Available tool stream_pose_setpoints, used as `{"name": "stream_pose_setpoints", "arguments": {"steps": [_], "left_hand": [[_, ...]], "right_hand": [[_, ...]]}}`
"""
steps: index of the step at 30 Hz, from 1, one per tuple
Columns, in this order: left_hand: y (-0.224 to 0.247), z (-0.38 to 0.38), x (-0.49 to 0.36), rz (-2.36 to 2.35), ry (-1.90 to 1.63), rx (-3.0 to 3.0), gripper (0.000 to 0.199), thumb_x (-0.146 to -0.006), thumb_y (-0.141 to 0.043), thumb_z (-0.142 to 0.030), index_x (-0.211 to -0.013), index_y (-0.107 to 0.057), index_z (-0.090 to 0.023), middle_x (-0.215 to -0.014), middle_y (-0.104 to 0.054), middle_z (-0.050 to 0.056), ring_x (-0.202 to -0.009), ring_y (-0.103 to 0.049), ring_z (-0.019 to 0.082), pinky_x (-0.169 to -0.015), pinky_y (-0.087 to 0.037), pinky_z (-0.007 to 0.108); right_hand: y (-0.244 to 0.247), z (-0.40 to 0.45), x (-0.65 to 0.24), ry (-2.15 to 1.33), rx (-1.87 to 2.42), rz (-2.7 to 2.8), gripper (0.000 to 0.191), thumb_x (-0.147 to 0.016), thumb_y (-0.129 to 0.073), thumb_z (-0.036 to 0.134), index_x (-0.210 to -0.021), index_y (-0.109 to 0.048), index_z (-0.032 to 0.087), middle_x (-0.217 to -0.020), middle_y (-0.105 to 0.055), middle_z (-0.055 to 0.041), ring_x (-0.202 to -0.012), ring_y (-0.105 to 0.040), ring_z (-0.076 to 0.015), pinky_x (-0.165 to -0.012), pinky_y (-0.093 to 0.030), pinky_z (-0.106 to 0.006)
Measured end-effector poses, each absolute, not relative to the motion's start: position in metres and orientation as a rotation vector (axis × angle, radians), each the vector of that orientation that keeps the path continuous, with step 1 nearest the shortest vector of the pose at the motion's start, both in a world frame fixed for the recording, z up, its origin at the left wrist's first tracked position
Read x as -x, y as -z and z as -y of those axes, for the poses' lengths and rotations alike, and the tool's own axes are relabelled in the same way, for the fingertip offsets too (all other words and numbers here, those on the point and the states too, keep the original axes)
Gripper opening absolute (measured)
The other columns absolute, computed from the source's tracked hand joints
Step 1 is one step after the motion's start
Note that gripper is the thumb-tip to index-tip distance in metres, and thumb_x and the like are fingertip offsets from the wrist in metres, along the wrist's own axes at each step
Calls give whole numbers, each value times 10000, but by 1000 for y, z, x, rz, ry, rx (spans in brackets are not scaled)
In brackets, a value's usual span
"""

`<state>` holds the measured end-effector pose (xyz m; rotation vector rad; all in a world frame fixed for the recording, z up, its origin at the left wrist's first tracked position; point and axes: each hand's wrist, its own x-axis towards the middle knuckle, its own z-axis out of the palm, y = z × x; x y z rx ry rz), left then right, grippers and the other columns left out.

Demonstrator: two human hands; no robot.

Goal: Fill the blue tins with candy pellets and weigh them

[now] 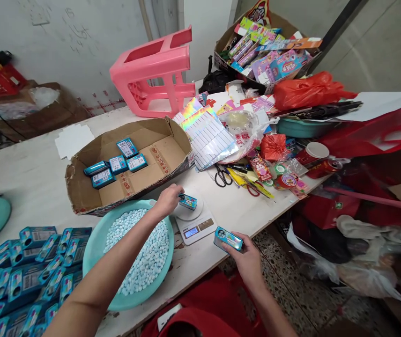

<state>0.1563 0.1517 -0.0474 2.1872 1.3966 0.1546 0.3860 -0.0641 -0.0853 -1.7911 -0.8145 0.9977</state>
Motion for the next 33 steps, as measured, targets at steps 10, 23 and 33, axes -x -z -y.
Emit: {"name": "stream_pose_setpoints", "arguments": {"steps": [10,23,33], "left_hand": [[43,-126,-113,-1376,-703,-1354,209,-680,-626,-290,-833,-586,-151,-683,-605,10,-603,-596,146,-601,-461,270],[74,-13,5,-1779,-423,-1299,142,-693,-566,-312,-791,-604,-218,-579,-582,-12,-527,-561,168,-517,-367,243],[62,-20,-16,-1813,-181,-1635,108,-754,-504,-227,-788,-607,-231,-757,-651,43,-694,-574,218,-591,-309,258]], "right_hand": [[77,58,-371,-1013,1770,827,486,-616,-766,423,-992,-617,154,-904,-670,-70,-809,-609,-221,-772,-490,-383],[82,66,-358,-1009,1785,860,514,-608,-770,428,-1015,-614,157,-890,-672,-63,-783,-609,-209,-748,-496,-363],[82,66,-361,-1050,1783,852,490,-627,-765,424,-1006,-594,165,-905,-667,-62,-821,-604,-226,-783,-482,-380]]}}
